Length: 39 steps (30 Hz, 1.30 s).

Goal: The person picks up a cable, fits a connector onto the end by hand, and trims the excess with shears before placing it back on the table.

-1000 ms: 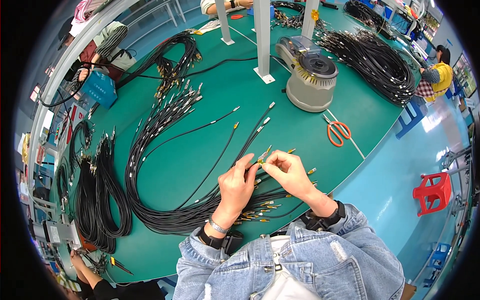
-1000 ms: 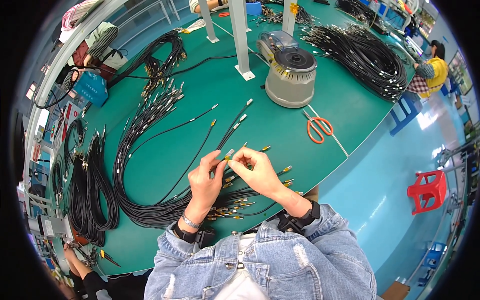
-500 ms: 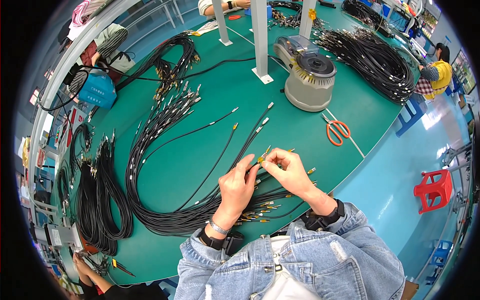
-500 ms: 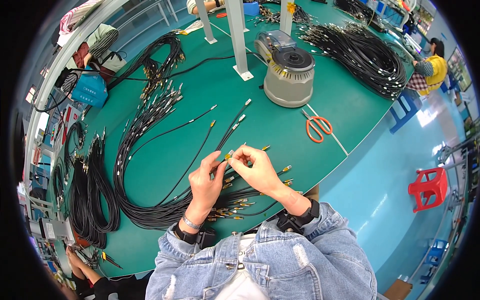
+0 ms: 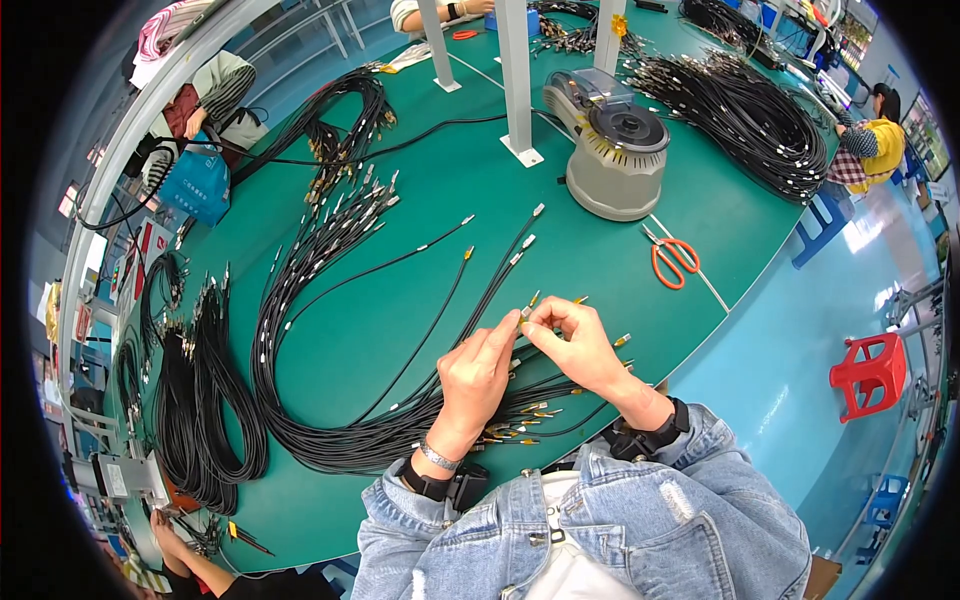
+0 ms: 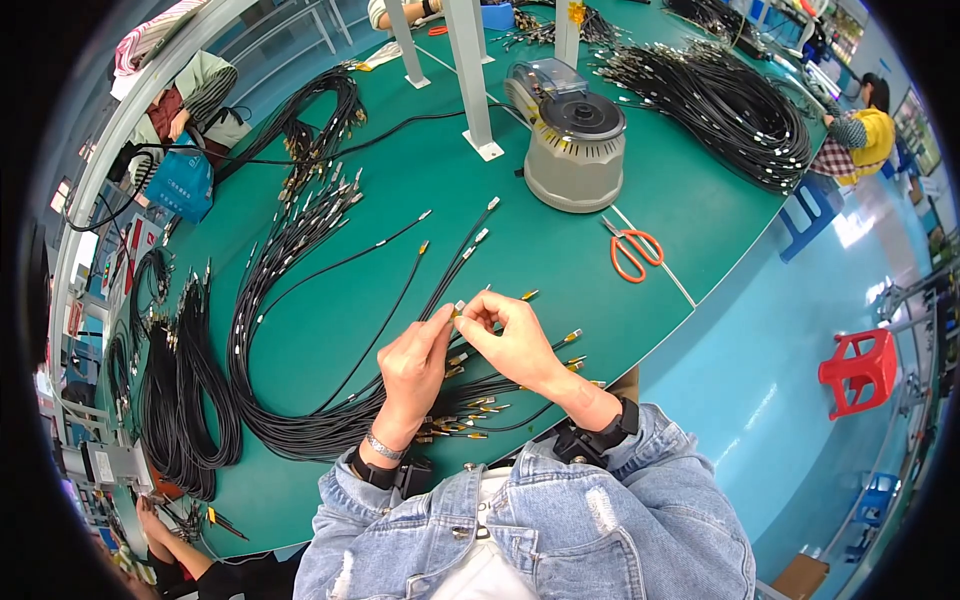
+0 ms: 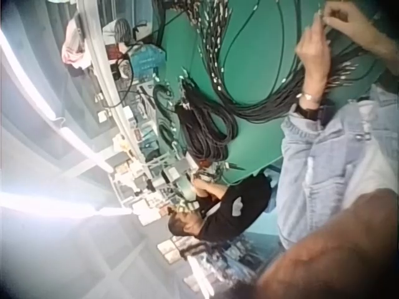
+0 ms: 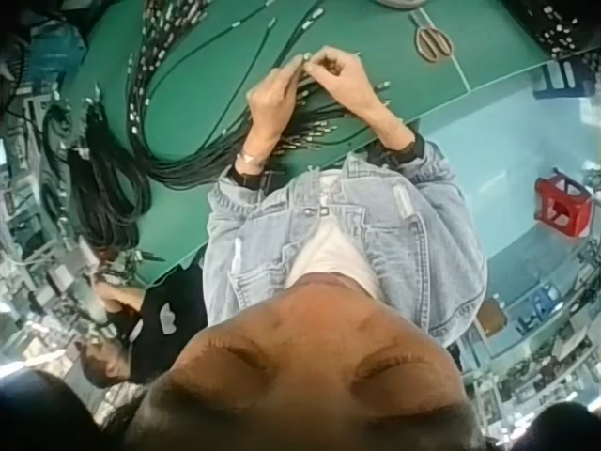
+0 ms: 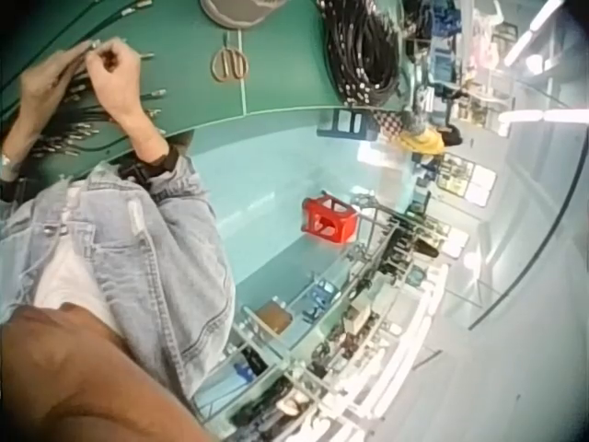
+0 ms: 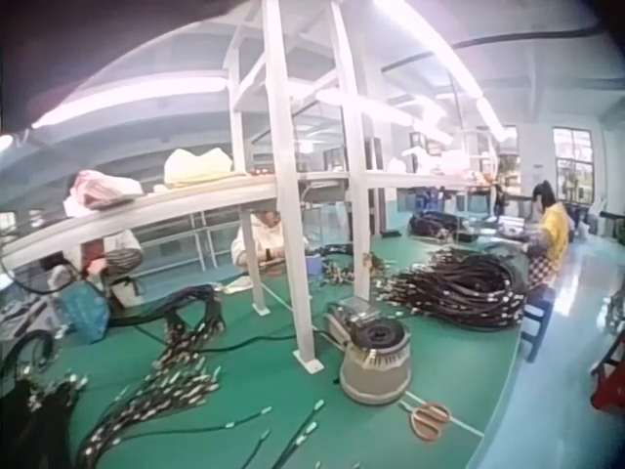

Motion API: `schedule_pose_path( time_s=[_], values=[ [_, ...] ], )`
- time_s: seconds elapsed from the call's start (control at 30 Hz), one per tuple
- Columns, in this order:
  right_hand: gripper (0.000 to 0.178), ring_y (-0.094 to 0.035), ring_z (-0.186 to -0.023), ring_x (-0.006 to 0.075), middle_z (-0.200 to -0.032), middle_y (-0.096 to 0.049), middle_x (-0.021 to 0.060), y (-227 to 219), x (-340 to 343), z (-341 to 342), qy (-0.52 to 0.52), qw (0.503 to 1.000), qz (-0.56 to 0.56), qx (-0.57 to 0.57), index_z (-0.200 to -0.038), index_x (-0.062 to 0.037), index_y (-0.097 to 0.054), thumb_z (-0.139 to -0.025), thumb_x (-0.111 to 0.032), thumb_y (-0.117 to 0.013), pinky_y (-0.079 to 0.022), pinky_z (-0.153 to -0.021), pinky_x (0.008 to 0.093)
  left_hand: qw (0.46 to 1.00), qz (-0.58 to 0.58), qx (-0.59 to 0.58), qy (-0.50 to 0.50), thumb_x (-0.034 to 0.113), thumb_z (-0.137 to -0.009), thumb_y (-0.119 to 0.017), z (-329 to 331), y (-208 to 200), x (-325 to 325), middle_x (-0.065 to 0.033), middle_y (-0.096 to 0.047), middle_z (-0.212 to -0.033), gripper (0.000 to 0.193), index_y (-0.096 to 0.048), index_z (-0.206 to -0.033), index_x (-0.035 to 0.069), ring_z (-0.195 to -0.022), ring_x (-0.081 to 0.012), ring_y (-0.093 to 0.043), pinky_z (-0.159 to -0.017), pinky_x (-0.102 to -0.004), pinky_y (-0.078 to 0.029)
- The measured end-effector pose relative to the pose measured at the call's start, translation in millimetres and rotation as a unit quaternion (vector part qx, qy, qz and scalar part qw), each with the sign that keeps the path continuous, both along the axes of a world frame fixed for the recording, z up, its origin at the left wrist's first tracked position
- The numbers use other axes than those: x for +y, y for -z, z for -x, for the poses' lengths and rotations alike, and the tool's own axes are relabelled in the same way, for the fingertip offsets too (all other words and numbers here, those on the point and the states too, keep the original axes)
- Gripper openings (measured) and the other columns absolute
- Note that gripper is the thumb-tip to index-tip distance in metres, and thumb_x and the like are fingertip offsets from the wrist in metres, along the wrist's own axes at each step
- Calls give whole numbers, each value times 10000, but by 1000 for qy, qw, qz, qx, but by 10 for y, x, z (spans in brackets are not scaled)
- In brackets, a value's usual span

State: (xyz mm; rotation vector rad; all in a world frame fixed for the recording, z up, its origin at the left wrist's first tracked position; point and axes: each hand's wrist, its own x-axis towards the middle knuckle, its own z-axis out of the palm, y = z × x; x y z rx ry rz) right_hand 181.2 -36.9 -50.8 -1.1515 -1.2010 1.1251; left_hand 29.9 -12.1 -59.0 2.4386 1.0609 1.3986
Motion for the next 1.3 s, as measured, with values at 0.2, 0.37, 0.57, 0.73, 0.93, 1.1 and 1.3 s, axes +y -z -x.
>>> schedule_pose_path(
  time_s=[0.2,0.37,0.57,0.73,0.93,1.1,1.3],
  values=[
    [134,-429,-639,44,-688,-535,-25,-35,-32,-3,-1,1000,7,1,-774,8,-575,-837,-106,-607,-375,-583,217,1000,-5,-5,-6,-11,-742,-683,-11,3,-11,-32,-534,-600,379,-616,-1095,110,-475,-174,-530,-430,-289,-428],
    [118,-453,-658,43,-723,-553,-23,-26,-69,2,-6,999,22,23,-808,10,-579,-848,-99,-602,-389,-599,216,999,33,-25,-8,-43,-743,-676,-26,-41,-36,-78,-598,-659,284,-638,-1009,49,-509,-175,-554,-463,-271,-432],
    [108,-493,-698,46,-763,-577,-13,-13,-107,19,-13,999,28,45,-844,13,-586,-854,-94,-596,-411,-630,216,992,96,-77,-8,-38,-751,-672,-51,-69,-62,-75,-612,-683,252,-639,-988,39,-516,-131,-547,-463,-240,-422],
    [104,-510,-720,49,-782,-588,-7,-27,-130,20,-14,997,33,63,-861,13,-592,-858,-91,-592,-420,-644,215,990,104,-94,3,-37,-754,-669,-63,-89,-67,-73,-605,-679,244,-636,-984,38,-509,-118,-530,-455,-232,-411],
    [101,-465,-681,40,-777,-569,-12,-184,-172,18,-34,979,90,179,-886,9,-592,-868,-90,-586,-376,-599,202,997,62,-49,7,-45,-749,-670,-36,-69,-61,-71,-599,-670,258,-633,-988,46,-498,-119,-524,-447,-236,-407],
    [111,-426,-648,34,-757,-555,-25,-154,-190,20,-39,969,116,216,-887,2,-597,-866,-107,-590,-336,-566,196,998,51,-37,3,-51,-744,-671,-40,-65,-66,-70,-605,-676,259,-638,-981,48,-493,-114,-523,-441,-240,-405],
    [115,-443,-660,32,-771,-567,-21,-100,-203,21,-18,978,107,181,-888,3,-599,-864,-109,-599,-351,-577,192,992,101,-77,9,-47,-754,-666,-65,-119,-95,-74,-628,-712,239,-645,-978,33,-521,-107,-540,-461,-226,-420]
  ],
)
